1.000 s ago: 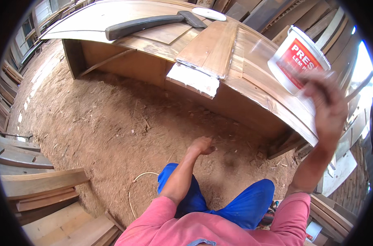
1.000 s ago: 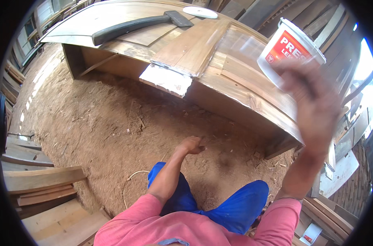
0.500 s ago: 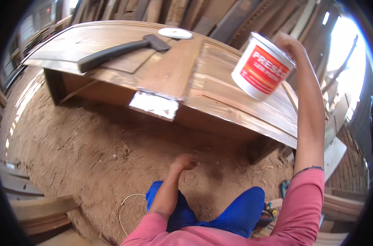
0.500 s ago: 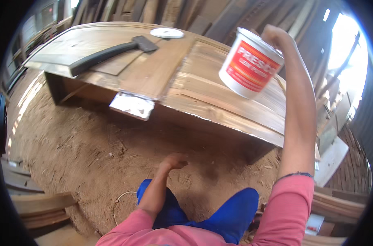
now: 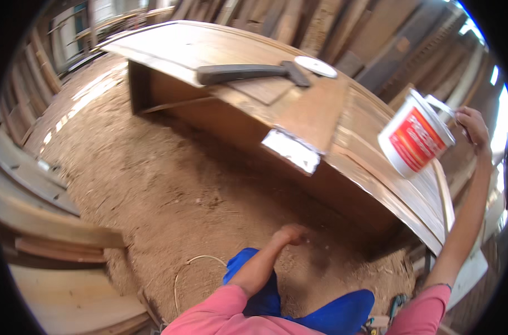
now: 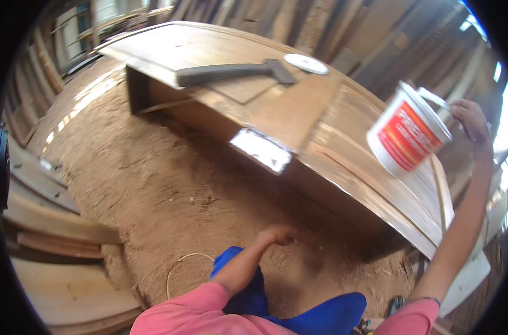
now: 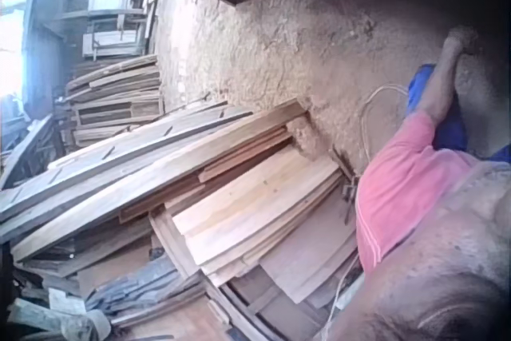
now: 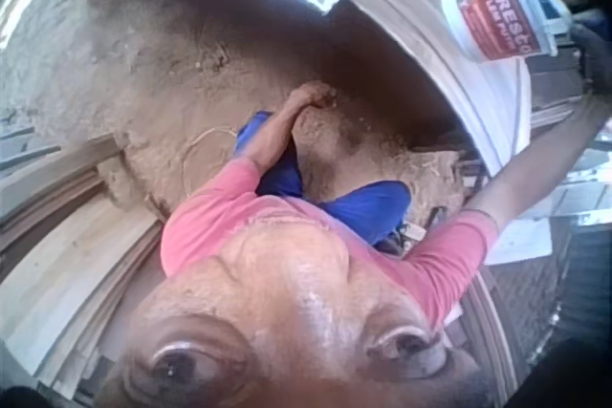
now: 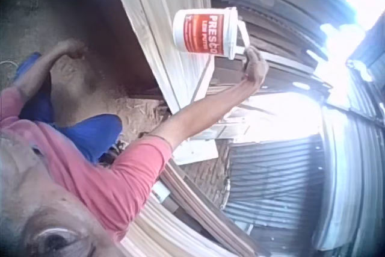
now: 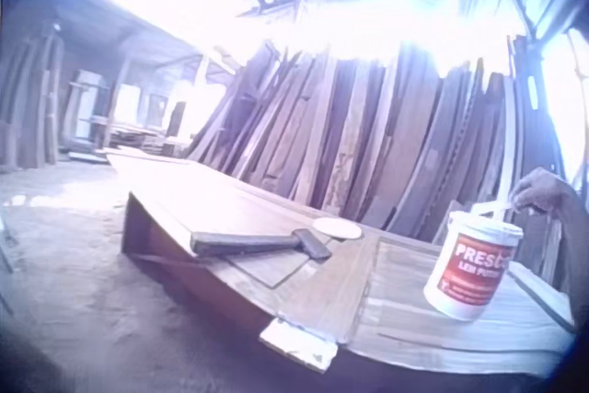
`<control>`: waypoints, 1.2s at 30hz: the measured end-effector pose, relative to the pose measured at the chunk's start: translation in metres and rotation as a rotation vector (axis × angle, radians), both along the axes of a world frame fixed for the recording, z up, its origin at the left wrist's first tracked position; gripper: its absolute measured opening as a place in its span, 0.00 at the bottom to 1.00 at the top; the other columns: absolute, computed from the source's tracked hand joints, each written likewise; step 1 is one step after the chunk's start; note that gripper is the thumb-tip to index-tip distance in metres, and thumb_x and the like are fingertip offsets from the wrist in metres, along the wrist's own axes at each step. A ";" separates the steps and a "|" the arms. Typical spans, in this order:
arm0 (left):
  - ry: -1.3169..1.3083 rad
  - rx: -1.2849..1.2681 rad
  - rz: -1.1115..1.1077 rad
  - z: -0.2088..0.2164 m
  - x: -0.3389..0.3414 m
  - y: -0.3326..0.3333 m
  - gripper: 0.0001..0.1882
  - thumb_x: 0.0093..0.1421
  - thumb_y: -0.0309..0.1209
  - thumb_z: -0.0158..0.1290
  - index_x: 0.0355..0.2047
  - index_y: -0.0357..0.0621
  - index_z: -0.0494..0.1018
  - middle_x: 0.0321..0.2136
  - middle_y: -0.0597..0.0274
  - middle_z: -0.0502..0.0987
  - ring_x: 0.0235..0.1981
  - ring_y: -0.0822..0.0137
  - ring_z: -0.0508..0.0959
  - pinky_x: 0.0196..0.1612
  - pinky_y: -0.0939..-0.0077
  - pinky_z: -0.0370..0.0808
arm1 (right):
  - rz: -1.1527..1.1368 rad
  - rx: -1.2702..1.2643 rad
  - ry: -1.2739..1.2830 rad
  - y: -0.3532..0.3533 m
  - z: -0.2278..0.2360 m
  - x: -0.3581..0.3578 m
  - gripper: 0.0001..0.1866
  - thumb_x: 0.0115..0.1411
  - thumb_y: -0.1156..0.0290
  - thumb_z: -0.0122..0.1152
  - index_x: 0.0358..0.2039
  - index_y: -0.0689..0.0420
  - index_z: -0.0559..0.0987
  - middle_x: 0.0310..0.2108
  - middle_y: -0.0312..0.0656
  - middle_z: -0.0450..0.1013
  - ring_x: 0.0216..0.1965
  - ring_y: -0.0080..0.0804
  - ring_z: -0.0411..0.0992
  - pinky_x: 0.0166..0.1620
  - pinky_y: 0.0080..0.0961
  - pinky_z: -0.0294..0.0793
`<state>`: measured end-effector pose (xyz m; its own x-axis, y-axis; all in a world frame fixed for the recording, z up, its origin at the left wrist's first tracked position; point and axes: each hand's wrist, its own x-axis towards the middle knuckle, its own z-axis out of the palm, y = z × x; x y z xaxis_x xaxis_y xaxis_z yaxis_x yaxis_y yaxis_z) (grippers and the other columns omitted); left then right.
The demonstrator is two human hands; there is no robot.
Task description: The person applies white adhesive to the edges of a wooden door using a small putty knife.
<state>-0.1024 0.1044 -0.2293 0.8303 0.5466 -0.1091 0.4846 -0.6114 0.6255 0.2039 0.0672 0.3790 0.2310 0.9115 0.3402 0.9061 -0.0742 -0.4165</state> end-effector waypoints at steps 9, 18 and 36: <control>0.068 0.022 0.002 -0.031 -0.006 0.015 0.29 0.61 0.51 0.53 0.57 0.49 0.72 0.52 0.48 0.76 0.53 0.46 0.75 0.56 0.54 0.73 | 0.090 0.070 0.353 -0.071 -0.045 -0.014 0.11 0.59 0.67 0.64 0.41 0.56 0.81 0.21 0.25 0.70 0.15 0.07 0.59 0.16 0.08 0.54; 0.124 -0.039 0.021 0.039 -0.001 -0.016 0.28 0.61 0.51 0.53 0.57 0.50 0.71 0.50 0.49 0.78 0.52 0.47 0.76 0.55 0.53 0.74 | 0.396 0.165 0.511 -0.104 -0.102 -0.074 0.18 0.59 0.62 0.67 0.45 0.60 0.79 0.26 0.29 0.72 0.23 0.08 0.63 0.24 0.07 0.59; 0.087 -0.104 0.140 0.066 -0.033 -0.026 0.36 0.60 0.50 0.56 0.62 0.42 0.64 0.52 0.42 0.75 0.55 0.44 0.74 0.57 0.53 0.71 | 0.747 0.400 -0.101 -0.023 -0.236 -0.304 0.09 0.57 0.76 0.61 0.39 0.62 0.81 0.34 0.51 0.78 0.36 0.49 0.77 0.40 0.38 0.75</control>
<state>-0.1357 0.0785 -0.1629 0.7317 0.6385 -0.2388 0.6156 -0.4683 0.6338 -0.1005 0.0443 0.1434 -0.4317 0.6195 0.6556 0.6930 0.6930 -0.1985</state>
